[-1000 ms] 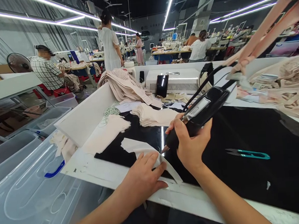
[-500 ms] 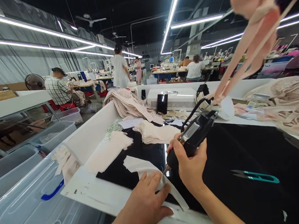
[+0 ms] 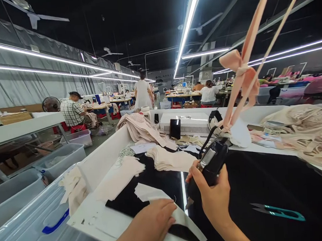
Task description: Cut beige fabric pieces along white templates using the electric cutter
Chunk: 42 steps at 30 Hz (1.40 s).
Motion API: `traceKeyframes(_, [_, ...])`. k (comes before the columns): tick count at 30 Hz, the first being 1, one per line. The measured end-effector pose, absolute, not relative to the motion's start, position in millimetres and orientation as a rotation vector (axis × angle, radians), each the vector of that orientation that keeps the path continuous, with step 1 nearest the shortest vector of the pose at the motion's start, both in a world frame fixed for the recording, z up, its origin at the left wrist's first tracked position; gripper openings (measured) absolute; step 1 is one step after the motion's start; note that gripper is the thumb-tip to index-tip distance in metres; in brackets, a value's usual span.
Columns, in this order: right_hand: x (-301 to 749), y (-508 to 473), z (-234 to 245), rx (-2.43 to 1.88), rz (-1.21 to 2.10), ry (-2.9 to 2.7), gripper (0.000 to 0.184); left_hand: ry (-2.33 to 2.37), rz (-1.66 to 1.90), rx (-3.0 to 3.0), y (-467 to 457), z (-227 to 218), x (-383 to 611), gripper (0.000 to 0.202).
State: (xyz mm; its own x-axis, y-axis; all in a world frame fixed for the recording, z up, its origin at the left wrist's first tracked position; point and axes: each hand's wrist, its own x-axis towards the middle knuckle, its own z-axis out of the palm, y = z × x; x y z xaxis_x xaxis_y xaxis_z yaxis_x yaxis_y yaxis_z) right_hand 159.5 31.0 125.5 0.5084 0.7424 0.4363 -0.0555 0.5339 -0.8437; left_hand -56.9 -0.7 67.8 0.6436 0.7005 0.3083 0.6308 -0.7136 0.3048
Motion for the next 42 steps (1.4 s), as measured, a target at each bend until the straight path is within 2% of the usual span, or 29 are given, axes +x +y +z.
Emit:
traceKeyframes(3, [168.1, 26.9, 123.0, -0.894, 0.567, -0.940, 0.050, 1.033, 0.557, 2.785, 11.4, 77.0, -66.6, 0.045])
traceKeyframes(5, [169.5, 22.2, 124.3, -0.898, 0.575, -0.945, 0.050, 1.021, 0.504, 2.831, 17.6, 81.4, -72.9, 0.041])
traceKeyframes(10, [162.0, 8.2, 135.7, -0.906, 0.571, -0.902, 0.045, 1.282, 0.324, 2.859, 15.5, 85.9, -72.9, 0.035])
traceKeyframes(16, [173.4, 18.1, 128.1, -0.896, 0.582, -0.931, 0.052, 1.554, 0.009, 2.680, 3.7, 102.9, -39.7, 0.012])
traceKeyframes(23, [179.9, 12.4, 130.0, -0.774, 0.561, -0.927, 0.048, 1.621, -0.231, 2.565, -9.1, 143.5, -22.9, 0.022])
traceKeyframes(27, [175.0, 8.3, 135.3, -0.698, 0.552, -0.929, 0.048, 1.497, -0.066, 2.815, -7.4, 136.6, -35.0, 0.022])
traceKeyframes(34, [170.6, 2.3, 134.9, -0.668, 0.542, -0.956, 0.045, 0.753, 0.559, 3.082, -4.8, 102.1, -39.0, 0.021])
traceKeyframes(37, [171.2, 0.0, 132.7, -0.668, 0.545, -0.955, 0.044, 0.546, 0.600, 3.077, -0.5, 92.6, -30.1, 0.020])
traceKeyframes(42, [171.0, -4.3, 130.3, -0.683, 0.536, -0.959, 0.041, 0.459, 0.545, 3.072, 10.4, 81.4, -22.9, 0.020])
